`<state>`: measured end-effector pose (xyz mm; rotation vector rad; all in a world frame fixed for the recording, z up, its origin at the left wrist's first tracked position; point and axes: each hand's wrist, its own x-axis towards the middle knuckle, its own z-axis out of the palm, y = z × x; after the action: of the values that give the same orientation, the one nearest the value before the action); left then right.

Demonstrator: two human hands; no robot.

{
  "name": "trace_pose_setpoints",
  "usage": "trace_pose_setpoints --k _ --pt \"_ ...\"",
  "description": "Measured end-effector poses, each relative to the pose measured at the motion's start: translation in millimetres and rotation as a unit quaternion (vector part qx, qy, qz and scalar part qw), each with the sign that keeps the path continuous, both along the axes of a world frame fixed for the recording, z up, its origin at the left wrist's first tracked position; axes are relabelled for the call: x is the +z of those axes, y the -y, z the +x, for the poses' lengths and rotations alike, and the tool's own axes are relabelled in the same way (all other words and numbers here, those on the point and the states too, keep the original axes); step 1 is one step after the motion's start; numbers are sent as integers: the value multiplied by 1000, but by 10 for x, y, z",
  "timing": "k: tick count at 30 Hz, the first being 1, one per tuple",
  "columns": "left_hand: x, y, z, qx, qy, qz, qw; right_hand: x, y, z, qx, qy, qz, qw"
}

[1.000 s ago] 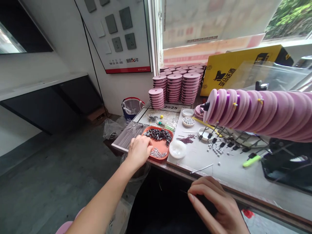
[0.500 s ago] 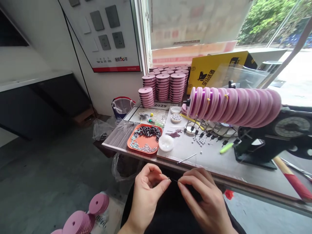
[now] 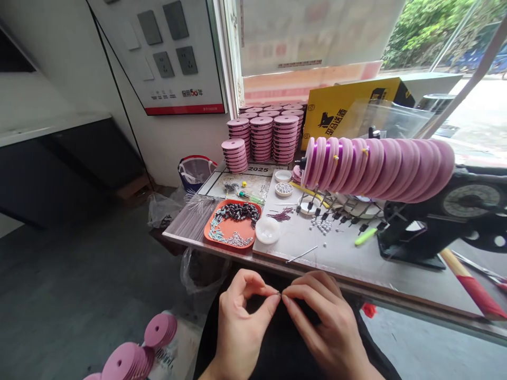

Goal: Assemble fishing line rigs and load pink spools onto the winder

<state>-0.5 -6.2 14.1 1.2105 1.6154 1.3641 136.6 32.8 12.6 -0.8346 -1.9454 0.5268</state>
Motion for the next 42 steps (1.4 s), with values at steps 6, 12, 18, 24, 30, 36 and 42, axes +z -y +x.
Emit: trace_pose_setpoints --k 6,12,18,24,30,36,42 --pt "-29 47 22 -14 -255 157 954 -19 9 -12 16 -39 -73 996" --pt "-54 -9 56 -71 -285 218 931 -6 -56 48 -14 -48 -85 995" --pt "-143 -92 0 -67 -266 128 953 -13 -367 223 -48 52 -55 996" --pt "-191 -115 -36 -80 -273 72 956 -20 -453 105 -44 73 -45 995" --pt "-206 -118 -49 -99 -261 50 959 -10 -370 158 -58 103 -26 993" --pt "-256 -121 -50 -93 -256 71 960 -65 -463 -33 -46 107 -68 991" --pt "-346 -147 -79 -92 -324 100 936 -76 -504 -132 -53 114 -57 990"
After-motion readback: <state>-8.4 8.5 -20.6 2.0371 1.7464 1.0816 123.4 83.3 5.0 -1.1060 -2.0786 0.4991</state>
